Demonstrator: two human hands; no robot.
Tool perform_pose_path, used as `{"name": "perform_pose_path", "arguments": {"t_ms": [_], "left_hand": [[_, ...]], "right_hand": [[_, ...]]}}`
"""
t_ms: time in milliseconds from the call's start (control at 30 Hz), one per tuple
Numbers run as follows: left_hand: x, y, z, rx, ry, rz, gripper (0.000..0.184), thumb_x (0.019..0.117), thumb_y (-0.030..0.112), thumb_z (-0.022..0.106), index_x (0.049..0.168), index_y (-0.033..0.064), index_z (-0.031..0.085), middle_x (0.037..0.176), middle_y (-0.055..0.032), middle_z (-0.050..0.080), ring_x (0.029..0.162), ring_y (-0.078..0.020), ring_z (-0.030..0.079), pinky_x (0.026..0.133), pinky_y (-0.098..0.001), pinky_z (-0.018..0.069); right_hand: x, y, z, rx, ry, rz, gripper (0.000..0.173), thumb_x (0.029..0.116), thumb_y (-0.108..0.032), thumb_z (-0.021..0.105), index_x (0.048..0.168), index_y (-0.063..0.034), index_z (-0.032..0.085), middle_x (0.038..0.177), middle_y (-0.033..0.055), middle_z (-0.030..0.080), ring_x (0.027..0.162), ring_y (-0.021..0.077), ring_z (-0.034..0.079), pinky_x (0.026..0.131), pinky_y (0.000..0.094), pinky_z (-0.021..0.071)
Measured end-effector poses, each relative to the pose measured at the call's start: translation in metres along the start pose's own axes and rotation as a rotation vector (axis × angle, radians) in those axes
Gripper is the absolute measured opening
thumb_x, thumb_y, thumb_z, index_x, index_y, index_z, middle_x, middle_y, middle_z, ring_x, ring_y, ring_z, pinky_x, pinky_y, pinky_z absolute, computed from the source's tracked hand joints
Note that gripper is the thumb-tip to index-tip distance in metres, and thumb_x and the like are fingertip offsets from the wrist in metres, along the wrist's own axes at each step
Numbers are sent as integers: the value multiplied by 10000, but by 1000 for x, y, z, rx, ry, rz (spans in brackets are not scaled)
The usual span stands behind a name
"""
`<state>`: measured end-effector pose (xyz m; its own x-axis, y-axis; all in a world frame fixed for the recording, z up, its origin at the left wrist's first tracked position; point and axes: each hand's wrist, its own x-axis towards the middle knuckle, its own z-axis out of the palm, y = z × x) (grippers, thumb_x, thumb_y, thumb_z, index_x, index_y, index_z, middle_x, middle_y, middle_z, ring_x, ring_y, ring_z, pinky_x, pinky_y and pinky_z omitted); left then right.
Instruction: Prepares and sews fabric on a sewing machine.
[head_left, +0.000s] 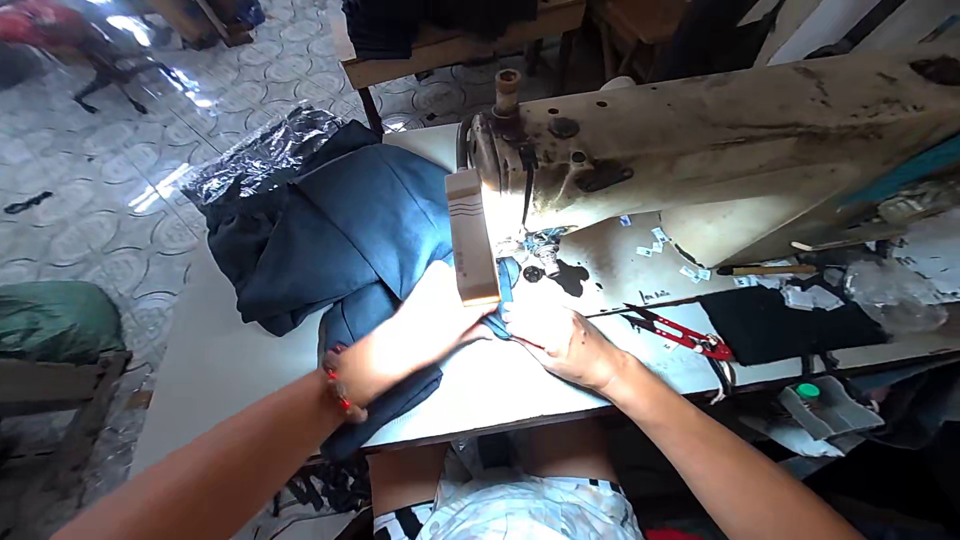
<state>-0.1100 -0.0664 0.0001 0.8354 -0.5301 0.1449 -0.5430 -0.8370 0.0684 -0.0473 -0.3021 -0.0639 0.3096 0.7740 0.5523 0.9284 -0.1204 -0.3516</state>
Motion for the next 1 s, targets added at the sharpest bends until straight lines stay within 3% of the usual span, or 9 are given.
{"name": "perform_pose_path", "arguments": {"t_ms": [100, 267, 567, 667, 733, 800, 867, 933, 1000], "left_hand": [[1, -12, -8, 124, -18, 97, 312, 971, 434, 587, 1077, 182, 737, 924, -60, 654, 886, -277, 618, 696, -435, 450], [-5, -4, 12, 62, 0, 94, 365, 1022, 446, 505, 1019, 189, 763, 1264, -7, 694, 1080, -259, 620, 869, -455, 470], [5, -16, 19, 109, 52, -39, 333, 1004, 384, 505, 1069, 158, 741, 1151, -75, 709, 983, -312, 629, 747, -466, 458], [-2, -10, -17, 143, 2, -115, 284, 985, 223, 565, 1193, 96, 713, 1259, -183, 645, 1168, -359, 609, 854, -505, 510], [-16, -2, -46, 39, -56, -222, 315, 1005, 58, 560, 1307, 31, 648, 1455, -194, 521, 1372, -340, 476, 1114, -485, 397], [-13, 3, -62, 16, 7, -266, 365, 1015, 45, 551, 1376, 21, 596, 1491, -178, 507, 1409, -317, 456, 1170, -442, 356], [0, 3, -74, 63, -15, -182, 311, 995, 162, 606, 1276, 43, 662, 1314, -181, 637, 1266, -313, 578, 1081, -456, 425], [13, -4, -74, 40, -166, -31, 238, 885, 360, 702, 977, 144, 742, 868, -60, 693, 844, -219, 674, 732, -438, 521], [19, -8, -69, -31, -369, -18, 286, 946, 428, 653, 1019, 165, 740, 816, -18, 670, 780, -191, 663, 683, -439, 527]], "right_hand": [[-1, 3, -5, -32, -39, -28, 220, 985, -129, 568, 936, -64, 772, 1049, 108, 768, 1058, 237, 725, 920, 371, 572], [-2, -3, -2, -6, -61, 15, 241, 1005, -149, 544, 940, -72, 764, 1076, 106, 762, 1088, 230, 715, 941, 361, 565], [20, 24, 4, 14, -21, 73, 186, 928, -115, 597, 955, -47, 768, 1055, 104, 751, 1072, 228, 700, 969, 358, 546], [28, 29, 3, 18, -28, 97, 150, 914, -104, 616, 948, -46, 750, 1019, 100, 734, 1060, 226, 686, 976, 365, 537], [29, 29, 2, 11, -51, 120, 165, 920, -117, 613, 967, -37, 750, 1047, 109, 734, 1089, 237, 682, 1002, 377, 526], [28, 29, 3, 17, -63, 133, 163, 929, -102, 603, 976, -31, 743, 1061, 114, 726, 1101, 237, 674, 1024, 379, 515], [29, 30, 4, 39, -49, 123, 166, 925, -64, 580, 975, -28, 734, 1046, 121, 724, 1081, 245, 681, 1011, 382, 521], [31, 31, 3, 65, -59, 119, 200, 943, -68, 570, 1033, -40, 745, 1064, 117, 725, 1097, 252, 675, 1022, 389, 510], [32, 30, 3, 71, -59, 100, 198, 950, -88, 587, 1051, -61, 755, 1048, 107, 717, 1077, 252, 667, 1008, 384, 511]]}}
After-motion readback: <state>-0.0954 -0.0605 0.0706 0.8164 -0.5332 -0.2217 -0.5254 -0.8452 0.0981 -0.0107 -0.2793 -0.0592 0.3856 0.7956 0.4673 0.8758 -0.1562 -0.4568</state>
